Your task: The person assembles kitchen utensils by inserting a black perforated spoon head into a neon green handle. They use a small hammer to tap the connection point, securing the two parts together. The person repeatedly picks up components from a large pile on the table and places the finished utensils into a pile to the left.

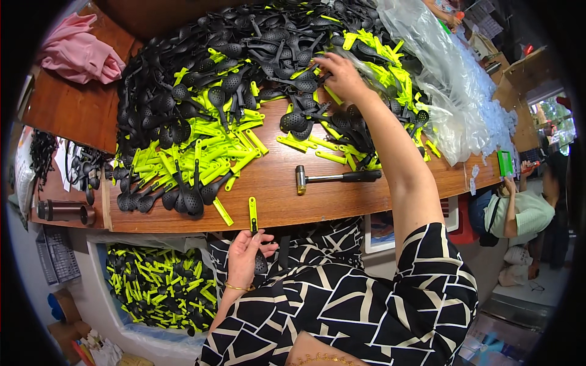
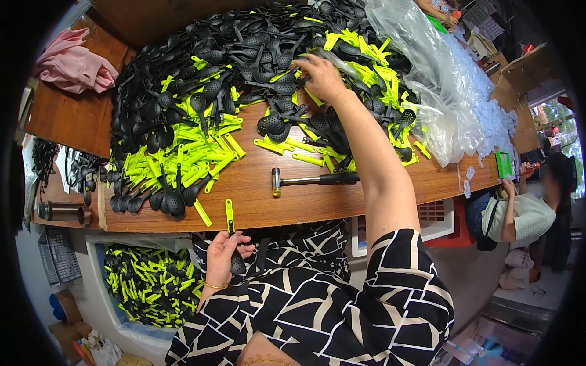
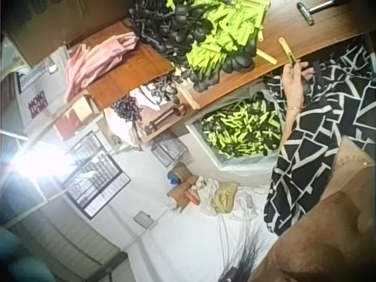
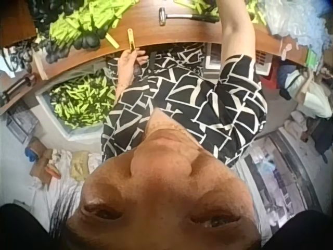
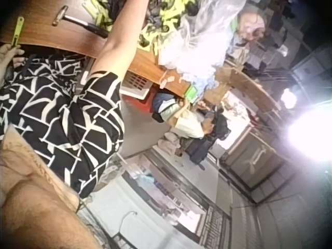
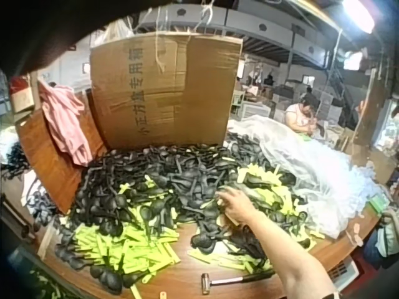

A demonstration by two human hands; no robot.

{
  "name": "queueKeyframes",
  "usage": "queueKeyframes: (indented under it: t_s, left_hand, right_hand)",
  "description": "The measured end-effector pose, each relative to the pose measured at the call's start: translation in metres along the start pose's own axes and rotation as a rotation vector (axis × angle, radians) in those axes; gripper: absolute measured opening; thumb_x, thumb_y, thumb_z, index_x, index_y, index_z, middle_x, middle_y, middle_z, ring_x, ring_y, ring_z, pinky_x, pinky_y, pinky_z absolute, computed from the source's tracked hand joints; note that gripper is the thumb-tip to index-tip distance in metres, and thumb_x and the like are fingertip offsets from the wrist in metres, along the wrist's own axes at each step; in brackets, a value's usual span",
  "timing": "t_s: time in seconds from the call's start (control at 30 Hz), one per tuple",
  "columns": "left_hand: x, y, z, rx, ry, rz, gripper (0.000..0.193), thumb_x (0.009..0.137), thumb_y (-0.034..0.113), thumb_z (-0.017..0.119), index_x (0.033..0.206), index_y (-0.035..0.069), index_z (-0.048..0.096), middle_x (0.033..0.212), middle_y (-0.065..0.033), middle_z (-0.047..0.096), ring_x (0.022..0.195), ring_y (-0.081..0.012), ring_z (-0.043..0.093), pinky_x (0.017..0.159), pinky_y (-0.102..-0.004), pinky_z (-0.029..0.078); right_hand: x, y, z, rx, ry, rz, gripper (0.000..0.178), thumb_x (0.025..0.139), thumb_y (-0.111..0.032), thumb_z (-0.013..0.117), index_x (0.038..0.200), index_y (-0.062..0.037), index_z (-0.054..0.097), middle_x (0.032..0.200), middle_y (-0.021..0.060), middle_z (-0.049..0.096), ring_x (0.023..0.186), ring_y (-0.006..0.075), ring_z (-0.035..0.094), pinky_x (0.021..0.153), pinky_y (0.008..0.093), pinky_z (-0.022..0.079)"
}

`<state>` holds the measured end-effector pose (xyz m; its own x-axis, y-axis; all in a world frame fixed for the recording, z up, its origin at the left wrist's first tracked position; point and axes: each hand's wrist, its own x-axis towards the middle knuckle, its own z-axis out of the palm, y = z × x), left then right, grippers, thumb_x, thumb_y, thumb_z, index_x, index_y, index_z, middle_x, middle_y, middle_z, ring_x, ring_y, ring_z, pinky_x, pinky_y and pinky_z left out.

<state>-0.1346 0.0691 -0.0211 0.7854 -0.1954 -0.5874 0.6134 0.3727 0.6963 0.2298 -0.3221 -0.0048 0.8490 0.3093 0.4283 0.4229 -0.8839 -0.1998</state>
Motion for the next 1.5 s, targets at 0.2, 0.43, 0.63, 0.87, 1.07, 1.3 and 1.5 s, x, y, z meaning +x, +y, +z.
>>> queueKeyframes:
  t_s: [0.2, 0.43, 0.63, 0.87, 1.07, 1.3, 1.5]
  left_hand:
    - [-0.001, 0.000, -0.001, 0.004, 0.008, -0.004, 0.023, 0.111, 0.017, 0.056, 0.122, -0.002, 0.059, 0.113, -0.0181, 0.074, 0.094, -0.0259, 0.078, 0.082, -0.0338, 0.063]
    - [0.001, 0.002, -0.006, -0.003, -0.002, -0.050, 0.024, 0.111, 0.015, 0.056, 0.125, -0.004, 0.057, 0.113, -0.0189, 0.074, 0.095, -0.0267, 0.078, 0.081, -0.0341, 0.064]
    - [0.005, 0.000, -0.009, 0.000, -0.027, -0.073, 0.023, 0.111, 0.013, 0.055, 0.127, -0.003, 0.058, 0.114, -0.0196, 0.073, 0.097, -0.0279, 0.077, 0.085, -0.0371, 0.064]
    - [0.004, -0.002, -0.014, -0.028, -0.030, -0.088, 0.022, 0.110, 0.012, 0.056, 0.126, -0.003, 0.059, 0.114, -0.0188, 0.074, 0.097, -0.0277, 0.077, 0.085, -0.0366, 0.064]
    - [0.003, 0.000, -0.009, 0.010, -0.015, -0.056, 0.023, 0.110, 0.015, 0.058, 0.126, -0.002, 0.059, 0.114, -0.0183, 0.074, 0.096, -0.0261, 0.077, 0.082, -0.0340, 0.064]
    - [0.001, 0.001, -0.002, -0.031, -0.002, -0.016, 0.023, 0.110, 0.015, 0.058, 0.124, -0.002, 0.059, 0.113, -0.0178, 0.074, 0.095, -0.0258, 0.077, 0.083, -0.0339, 0.064]
    - [0.000, 0.001, -0.001, -0.035, -0.013, -0.009, 0.023, 0.110, 0.015, 0.058, 0.125, -0.002, 0.059, 0.113, -0.0179, 0.074, 0.096, -0.0260, 0.077, 0.084, -0.0345, 0.064]
  right_hand:
    - [0.005, -0.019, -0.025, -0.072, -0.373, -0.029, 0.049, 0.085, -0.007, 0.067, 0.131, -0.0224, 0.071, 0.134, 0.0073, 0.068, 0.128, 0.0307, 0.060, 0.111, 0.0414, 0.047]
    - [0.031, 0.039, -0.069, 0.021, -0.223, 0.109, 0.045, 0.086, -0.016, 0.075, 0.131, -0.0206, 0.074, 0.111, 0.0112, 0.076, 0.107, 0.0330, 0.071, 0.099, 0.0409, 0.055]
    - [0.043, 0.088, -0.023, -0.309, 0.104, 0.127, 0.046, 0.088, -0.021, 0.077, 0.133, -0.0237, 0.070, 0.138, 0.0069, 0.067, 0.130, 0.0351, 0.059, 0.108, 0.0458, 0.051]
    - [0.003, 0.058, -0.022, 0.452, 0.168, 0.442, 0.033, 0.107, -0.029, 0.060, 0.134, -0.0125, 0.071, 0.125, 0.0095, 0.074, 0.116, 0.0265, 0.068, 0.103, 0.0358, 0.049]
    - [-0.003, 0.077, -0.030, 0.818, 0.044, 0.524, 0.040, 0.111, -0.032, 0.055, 0.136, -0.0026, 0.067, 0.123, 0.0079, 0.072, 0.104, 0.0171, 0.069, 0.099, 0.0333, 0.050]
    - [-0.029, 0.078, -0.038, 0.028, 0.026, 0.498, 0.035, 0.099, -0.040, 0.068, 0.111, -0.0066, 0.071, 0.094, 0.0198, 0.075, 0.094, 0.0368, 0.073, 0.082, 0.0468, 0.055]
    - [-0.045, 0.075, -0.044, -0.127, 0.245, 0.540, 0.038, 0.091, -0.023, 0.075, 0.125, -0.0096, 0.066, 0.106, 0.0183, 0.075, 0.104, 0.0423, 0.070, 0.092, 0.0521, 0.054]
